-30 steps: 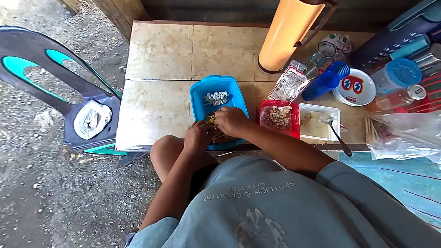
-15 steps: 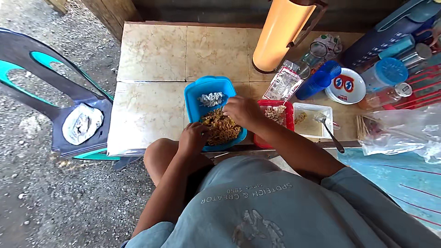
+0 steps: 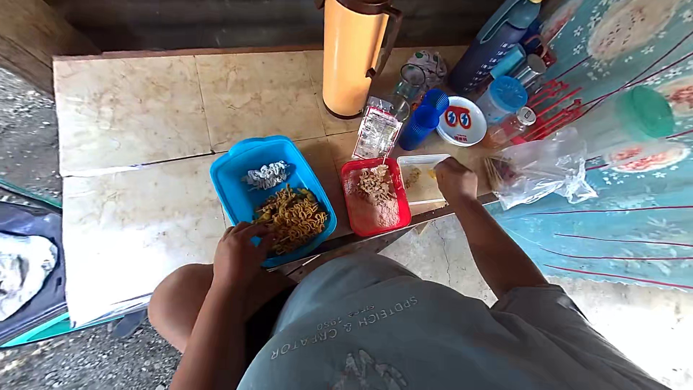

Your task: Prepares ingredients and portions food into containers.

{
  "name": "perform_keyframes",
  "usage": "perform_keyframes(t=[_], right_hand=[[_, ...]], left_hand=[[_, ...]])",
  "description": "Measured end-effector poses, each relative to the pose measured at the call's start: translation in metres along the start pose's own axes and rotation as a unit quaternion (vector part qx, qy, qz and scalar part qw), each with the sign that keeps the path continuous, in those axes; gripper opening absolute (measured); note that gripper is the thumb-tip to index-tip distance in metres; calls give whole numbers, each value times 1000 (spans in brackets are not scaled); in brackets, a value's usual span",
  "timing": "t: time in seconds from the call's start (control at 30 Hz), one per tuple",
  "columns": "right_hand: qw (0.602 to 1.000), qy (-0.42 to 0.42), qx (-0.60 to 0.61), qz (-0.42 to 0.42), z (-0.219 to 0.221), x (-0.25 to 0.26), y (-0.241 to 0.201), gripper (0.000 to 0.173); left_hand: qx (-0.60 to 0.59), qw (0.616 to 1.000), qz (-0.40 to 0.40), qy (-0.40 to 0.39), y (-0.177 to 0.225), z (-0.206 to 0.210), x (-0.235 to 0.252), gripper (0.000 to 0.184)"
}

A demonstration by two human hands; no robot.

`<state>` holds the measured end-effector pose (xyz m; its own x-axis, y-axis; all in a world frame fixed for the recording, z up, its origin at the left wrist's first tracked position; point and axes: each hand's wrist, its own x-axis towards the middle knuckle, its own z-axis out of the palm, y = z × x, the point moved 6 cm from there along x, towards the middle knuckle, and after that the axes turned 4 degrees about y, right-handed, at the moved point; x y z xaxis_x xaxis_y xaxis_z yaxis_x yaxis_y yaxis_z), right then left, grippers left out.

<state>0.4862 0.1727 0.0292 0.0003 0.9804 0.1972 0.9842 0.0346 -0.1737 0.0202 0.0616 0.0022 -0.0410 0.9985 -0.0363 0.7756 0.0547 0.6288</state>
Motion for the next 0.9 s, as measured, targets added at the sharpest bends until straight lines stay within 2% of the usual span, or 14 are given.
perform_keyframes(t=[0.1, 0.23, 0.3, 0.37, 0.43, 0.5, 0.57, 0.67, 0.77, 0.9], right_hand=[[997, -41, -53, -37, 36, -15, 2, 20], [976, -215, -36, 17, 48, -19, -3, 26], [981, -189, 16, 31, 28, -16, -11, 30], [992, -102, 71, 7, 5, -11, -32, 31], [989, -61, 114, -68, -4, -10, -72, 27], [969, -72, 140, -188, -1, -19, -131, 21], [926, -114, 164, -320, 9, -40, -197, 18], [855, -114, 196, -467, 30, -74, -279, 14], [825, -96, 197, -521, 49, -89, -323, 8], [818, -73, 185, -540, 46, -91, -335, 9]], left_hand=[[8, 1000, -5, 9, -2, 0, -2, 18], [8, 1000, -1, 30, -1, -4, -2, 17], [2, 999, -18, 32, 2, -8, -2, 19], [-1, 999, -26, 36, 1, -11, -2, 20], [-11, 999, -17, 43, -1, -11, -1, 19], [-30, 999, -11, 35, -4, -9, 1, 19], [-42, 999, 0, 20, -6, -5, 3, 19], [-43, 999, 11, -5, -5, 0, 4, 19], [-36, 999, 16, -5, -5, 3, 4, 18], [-17, 999, 34, 2, -3, 1, 6, 14]])
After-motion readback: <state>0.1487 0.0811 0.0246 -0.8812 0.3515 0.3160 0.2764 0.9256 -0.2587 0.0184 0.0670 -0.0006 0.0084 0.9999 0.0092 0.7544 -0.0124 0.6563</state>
